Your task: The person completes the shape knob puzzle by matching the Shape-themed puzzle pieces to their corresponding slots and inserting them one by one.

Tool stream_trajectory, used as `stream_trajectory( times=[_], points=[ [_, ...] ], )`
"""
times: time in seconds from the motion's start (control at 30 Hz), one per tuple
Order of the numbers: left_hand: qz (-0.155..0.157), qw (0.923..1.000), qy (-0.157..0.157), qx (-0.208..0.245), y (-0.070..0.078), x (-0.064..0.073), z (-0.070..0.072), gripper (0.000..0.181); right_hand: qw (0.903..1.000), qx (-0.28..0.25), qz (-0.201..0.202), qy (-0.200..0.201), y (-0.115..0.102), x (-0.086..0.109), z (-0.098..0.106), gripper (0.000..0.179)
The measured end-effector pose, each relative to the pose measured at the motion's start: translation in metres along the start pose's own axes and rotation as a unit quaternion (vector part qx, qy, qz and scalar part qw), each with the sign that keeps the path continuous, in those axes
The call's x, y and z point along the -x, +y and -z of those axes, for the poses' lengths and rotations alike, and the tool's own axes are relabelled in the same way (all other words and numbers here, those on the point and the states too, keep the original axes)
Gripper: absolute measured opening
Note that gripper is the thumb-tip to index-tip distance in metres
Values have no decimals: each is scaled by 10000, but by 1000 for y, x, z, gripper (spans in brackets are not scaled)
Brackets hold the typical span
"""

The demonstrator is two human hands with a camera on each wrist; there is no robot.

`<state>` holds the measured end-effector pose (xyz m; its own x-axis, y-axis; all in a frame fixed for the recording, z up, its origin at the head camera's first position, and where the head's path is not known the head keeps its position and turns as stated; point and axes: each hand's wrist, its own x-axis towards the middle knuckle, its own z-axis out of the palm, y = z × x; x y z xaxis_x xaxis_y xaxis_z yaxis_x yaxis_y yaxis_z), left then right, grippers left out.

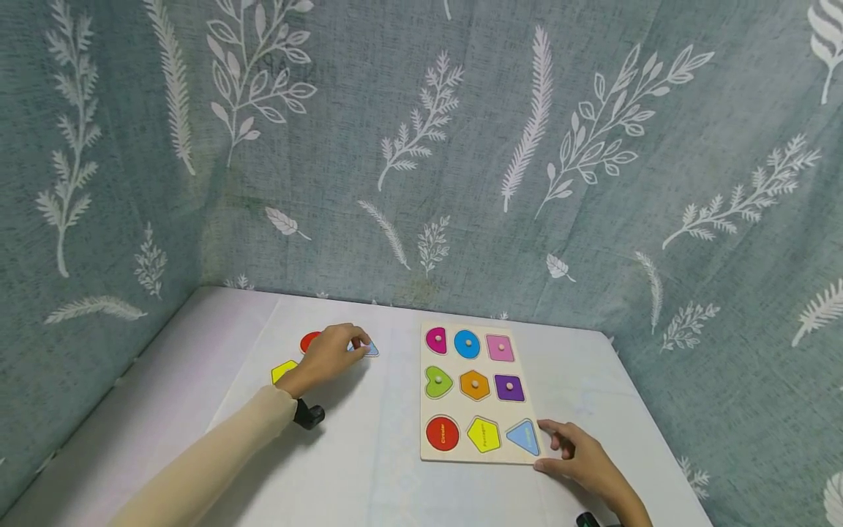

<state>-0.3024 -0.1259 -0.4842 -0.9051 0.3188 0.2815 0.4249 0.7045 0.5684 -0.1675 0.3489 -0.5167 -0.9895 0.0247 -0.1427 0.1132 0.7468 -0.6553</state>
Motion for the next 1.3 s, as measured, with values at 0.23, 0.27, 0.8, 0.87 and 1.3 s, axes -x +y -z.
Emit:
stream_trajectory(
  times=[0.23, 0.27, 0.8, 0.87, 1.3],
  points=[
    [201, 9993, 94, -308, -27, 7, 13, 13, 9999, -7, -111, -2, 0, 2, -2, 81],
    [241, 9991, 108, -330, -30, 8, 15, 13, 9999, 3, -131, 13, 0, 2, -2, 81],
    [1067, 9938, 0, -304, -66, 8, 34, 18, 9999, -38, -101, 36, 0, 3, -4, 79],
    [1170, 9927, -75, -295, -70, 8, 34, 20, 9999, -37, -112, 37, 0, 3, -4, 79],
    [1464, 9883, -71, -418, -82, 12, 36, 24, 9999, -40, -112, -7, -4, 3, -2, 79]
  ],
)
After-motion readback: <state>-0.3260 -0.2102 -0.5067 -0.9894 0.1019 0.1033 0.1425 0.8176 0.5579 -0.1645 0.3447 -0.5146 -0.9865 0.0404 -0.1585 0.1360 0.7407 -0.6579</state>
